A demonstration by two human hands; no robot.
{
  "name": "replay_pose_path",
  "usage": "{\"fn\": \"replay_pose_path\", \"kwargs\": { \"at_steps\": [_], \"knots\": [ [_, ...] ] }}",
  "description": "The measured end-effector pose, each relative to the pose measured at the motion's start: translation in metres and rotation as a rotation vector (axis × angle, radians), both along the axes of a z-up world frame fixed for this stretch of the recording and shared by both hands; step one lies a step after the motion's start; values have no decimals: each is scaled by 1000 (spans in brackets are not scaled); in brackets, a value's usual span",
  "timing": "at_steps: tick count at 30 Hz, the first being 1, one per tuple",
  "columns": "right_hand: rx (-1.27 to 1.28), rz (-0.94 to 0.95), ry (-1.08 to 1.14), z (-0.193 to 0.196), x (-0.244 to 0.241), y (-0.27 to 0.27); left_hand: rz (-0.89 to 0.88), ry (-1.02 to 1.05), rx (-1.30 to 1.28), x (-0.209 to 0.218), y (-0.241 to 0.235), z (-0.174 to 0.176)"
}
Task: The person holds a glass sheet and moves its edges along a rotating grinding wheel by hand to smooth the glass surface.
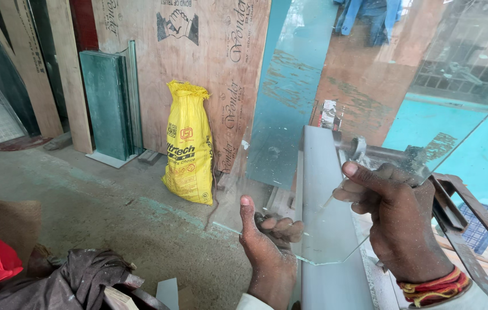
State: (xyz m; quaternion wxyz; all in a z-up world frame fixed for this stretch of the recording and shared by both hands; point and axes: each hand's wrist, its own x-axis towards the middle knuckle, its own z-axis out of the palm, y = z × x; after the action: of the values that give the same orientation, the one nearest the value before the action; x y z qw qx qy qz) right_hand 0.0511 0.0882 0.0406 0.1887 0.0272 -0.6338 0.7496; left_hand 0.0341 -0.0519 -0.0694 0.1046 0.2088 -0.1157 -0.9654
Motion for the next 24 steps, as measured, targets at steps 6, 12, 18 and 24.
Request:
{"fn": "replay_pose_path", "kwargs": {
  "at_steps": [6,12,18,24],
  "knots": [
    [-22,31,-9,-3,-2,4,78,4,-76,2,-2,0],
    [-50,31,-22,-8,-2,1,93,-5,-118,5,-8,-1],
    [-48,68,-1,-11,-6,-5,115,3,-129,2,-16,-2],
    [-16,59,-9,-16,-9,-6,89,-75,-151,2,-17,-5]
  ]
}}
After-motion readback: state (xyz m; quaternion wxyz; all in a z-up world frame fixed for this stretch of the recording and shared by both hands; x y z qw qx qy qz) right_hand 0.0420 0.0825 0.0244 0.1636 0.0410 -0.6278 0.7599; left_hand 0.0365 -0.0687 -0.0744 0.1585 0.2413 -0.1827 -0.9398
